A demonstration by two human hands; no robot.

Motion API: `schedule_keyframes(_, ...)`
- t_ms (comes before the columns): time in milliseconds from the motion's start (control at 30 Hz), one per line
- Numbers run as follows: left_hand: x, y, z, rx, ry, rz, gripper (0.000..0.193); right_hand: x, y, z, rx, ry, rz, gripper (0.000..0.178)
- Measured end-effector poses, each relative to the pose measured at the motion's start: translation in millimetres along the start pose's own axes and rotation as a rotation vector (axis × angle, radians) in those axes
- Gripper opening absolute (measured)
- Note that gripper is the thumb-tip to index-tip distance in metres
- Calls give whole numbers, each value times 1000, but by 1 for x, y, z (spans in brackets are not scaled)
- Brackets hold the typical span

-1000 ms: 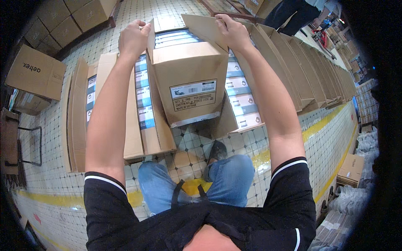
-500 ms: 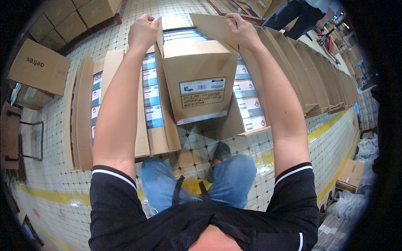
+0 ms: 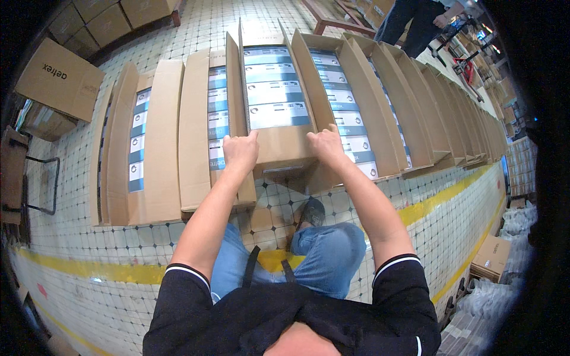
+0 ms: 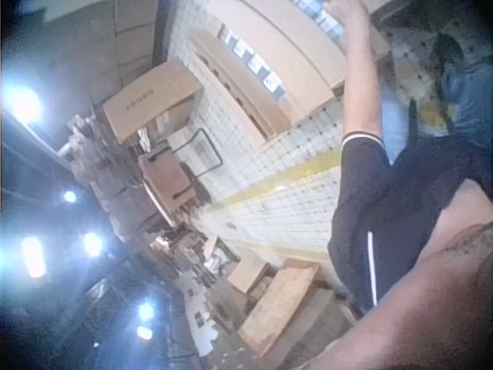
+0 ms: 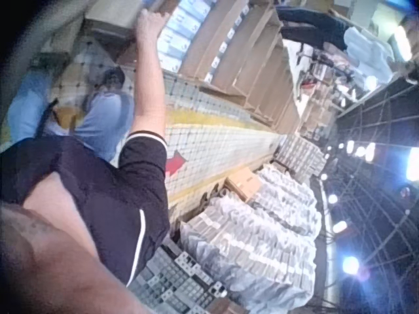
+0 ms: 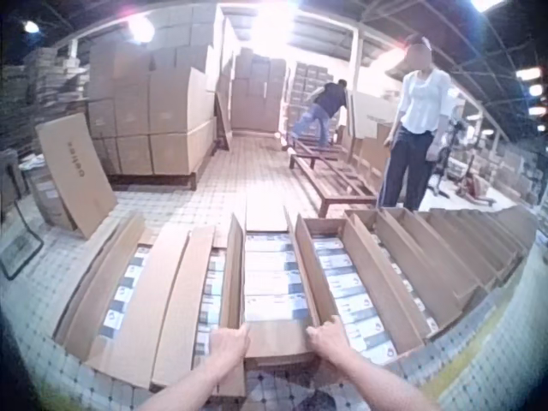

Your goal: The person sits on the floor and repeatedly opens large cardboard boxes, removes smaller product boxes, and places them into adjacent open boxes. The person then closes the flaps of the large boxes. The task is performed continuously in a warehouse setting.

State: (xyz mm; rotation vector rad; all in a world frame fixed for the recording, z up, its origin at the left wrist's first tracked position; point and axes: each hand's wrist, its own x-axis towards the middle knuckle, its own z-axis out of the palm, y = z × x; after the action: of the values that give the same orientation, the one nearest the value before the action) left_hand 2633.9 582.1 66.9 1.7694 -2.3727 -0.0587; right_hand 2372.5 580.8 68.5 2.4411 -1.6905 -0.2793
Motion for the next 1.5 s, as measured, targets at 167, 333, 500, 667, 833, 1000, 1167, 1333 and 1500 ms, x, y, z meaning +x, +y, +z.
schedule_keyframes(167, -3, -17, 4, -104, 71, 23, 13, 5, 6, 2, -28, -31, -76, 17)
schedule_keyframes(333, -50, 1, -28, 3, -72, 140, 25, -62, 26, -23, 146, -24, -95, 24)
schedule_keyframes(500, -70, 22, -40, -193, 17, 37, 51, -109, -13, -47, 177, 196, 14, 34)
schedule_keyframes(667, 9, 24, -27, -247, 168, -359, 48, -50, -82, -29, 441, 213, 7, 46)
schedule_keyframes(833, 28, 13, -22, -335, -41, -553, 42, -14, -104, 2, 367, 210, -22, 47)
schedule_keyframes(1000, 22, 4, -20, -340, 12, -509, 43, -74, -85, -54, 470, 110, -172, 42)
schedule_keyframes(1167, 22, 5, -19, -365, 14, -542, 42, -151, -98, -92, 537, -274, -274, 37)
schedule_keyframes(1333, 22, 8, -20, -375, 16, -547, 42, -101, -65, -79, 716, -143, 16, 23)
schedule_keyframes(1500, 23, 7, -16, -350, 22, -567, 43, -31, -30, -65, 376, 381, 89, 24)
